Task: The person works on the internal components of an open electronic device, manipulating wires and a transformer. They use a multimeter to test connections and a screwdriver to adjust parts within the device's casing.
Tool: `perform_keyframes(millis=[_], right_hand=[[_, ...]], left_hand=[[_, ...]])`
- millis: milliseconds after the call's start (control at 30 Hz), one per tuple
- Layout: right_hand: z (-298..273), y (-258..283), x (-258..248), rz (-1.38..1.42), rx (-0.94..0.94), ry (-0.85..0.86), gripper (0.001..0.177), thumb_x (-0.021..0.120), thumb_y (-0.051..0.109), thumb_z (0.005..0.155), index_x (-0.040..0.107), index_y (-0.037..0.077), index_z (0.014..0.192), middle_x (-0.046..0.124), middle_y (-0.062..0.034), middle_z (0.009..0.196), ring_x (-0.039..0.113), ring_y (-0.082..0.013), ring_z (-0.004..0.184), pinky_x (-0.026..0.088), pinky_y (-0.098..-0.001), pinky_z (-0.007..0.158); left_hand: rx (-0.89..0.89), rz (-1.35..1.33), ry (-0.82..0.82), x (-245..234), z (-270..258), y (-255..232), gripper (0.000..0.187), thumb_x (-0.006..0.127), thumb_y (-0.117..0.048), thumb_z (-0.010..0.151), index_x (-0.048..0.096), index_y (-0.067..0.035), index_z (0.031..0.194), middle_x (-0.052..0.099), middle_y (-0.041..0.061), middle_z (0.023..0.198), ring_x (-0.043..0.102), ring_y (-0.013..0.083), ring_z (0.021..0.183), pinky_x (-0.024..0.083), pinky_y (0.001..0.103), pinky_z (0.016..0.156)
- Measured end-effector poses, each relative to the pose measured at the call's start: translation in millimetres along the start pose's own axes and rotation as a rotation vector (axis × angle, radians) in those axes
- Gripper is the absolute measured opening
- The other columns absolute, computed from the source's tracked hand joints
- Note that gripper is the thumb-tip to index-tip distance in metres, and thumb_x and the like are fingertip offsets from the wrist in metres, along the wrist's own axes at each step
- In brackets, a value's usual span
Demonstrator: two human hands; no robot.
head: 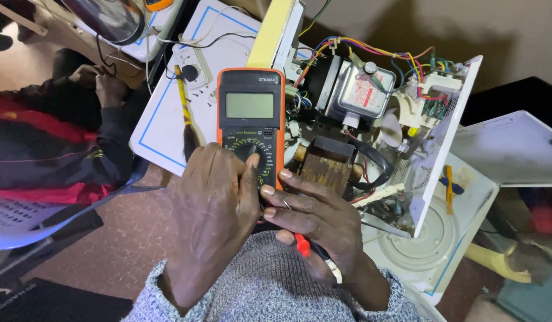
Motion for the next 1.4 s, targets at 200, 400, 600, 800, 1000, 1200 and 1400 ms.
perform_keyframes(millis=[200,400,600,800,1000,1200,1400], right_hand=[[0,2,-5,0.026,0.020,0.049,0.028,0.054,0.021,0.105,0.067,0.003,0.122,0.068,-0.0186,0.133,0.062,-0.0415,0.136,0.053,-0.0504,0.119],[-24,5,-22,-0.194,0.100,-0.312,0.028,0.056,0.031,0.106,0.066,0.010,0.123,0.078,-0.0070,0.112,0.083,-0.0206,0.097,0.067,-0.0369,0.088],[-22,24,-13,-0.242,0.058,-0.070,0.008,0.062,-0.003,0.092,0.069,-0.005,0.089,0.075,-0.0216,0.088,0.073,-0.0270,0.068,0.059,-0.0343,0.056],[-35,46,-35,-0.001,0.340,-0.190,0.067,0.025,0.058,0.115,0.067,0.008,0.126,0.073,-0.0111,0.104,0.071,-0.0191,0.094,0.058,-0.0300,0.084],[-38,59,-40,0.096,0.272,-0.340,0.023,0.055,0.024,0.102,0.064,0.005,0.110,0.069,-0.0087,0.095,0.071,-0.0171,0.075,0.060,-0.0272,0.074],[-44,64,-27,0.257,0.224,-0.383,0.024,0.072,0.002,0.086,0.056,0.010,0.102,0.068,-0.0143,0.095,0.073,-0.0222,0.081,0.064,-0.0331,0.079],[-40,63,-18,0.150,0.127,-0.354,0.022,0.073,0.003,0.085,0.057,0.010,0.098,0.067,-0.0162,0.087,0.074,-0.0238,0.069,0.064,-0.0345,0.067]], left_hand=[[-0.090,-0.079,-0.006,-2,0,-2,0.029,0.074,-0.012,0.103,0.051,-0.006,0.086,0.047,0.007,0.078,0.046,0.0226,0.068,0.039,0.038,0.054],[-0.125,-0.637,-0.004,-43,-11,-46,0.039,0.064,-0.035,0.092,0.070,-0.002,0.111,0.070,0.012,0.096,0.070,0.0208,0.088,0.057,0.029,0.071],[-0.224,-1.006,0.118,-22,-32,-55,0.027,0.081,-0.020,0.086,0.079,-0.016,0.113,0.057,0.002,0.092,0.058,0.0145,0.086,0.052,0.026,0.074],[-0.584,-1.439,0.071,-29,-42,-44,0.041,0.060,-0.030,0.100,0.068,0.009,0.111,0.074,0.018,0.077,0.076,0.0290,0.073,0.066,0.041,0.074],[-0.539,-1.287,0.470,-28,-48,-51,0.045,0.058,-0.035,0.098,0.072,-0.012,0.133,0.077,0.004,0.112,0.051,0.0102,0.065,0.045,0.025,0.059],[-0.289,-1.270,0.426,-28,-45,-55,0.033,0.057,-0.035,0.102,0.077,-0.011,0.110,0.075,0.003,0.097,0.067,0.0140,0.089,0.050,0.028,0.080],[-0.427,-1.386,0.364,-29,-53,-53,0.024,0.066,-0.030,0.097,0.073,-0.008,0.092,0.073,0.007,0.089,0.064,0.0137,0.076,0.051,0.027,0.063]])
Point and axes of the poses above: each hand's wrist, its own z-axis towards the middle knuckle, its own x-axis out of the palm, y = z × x, the point moved 1 cm from there along z, towards the middle knuckle
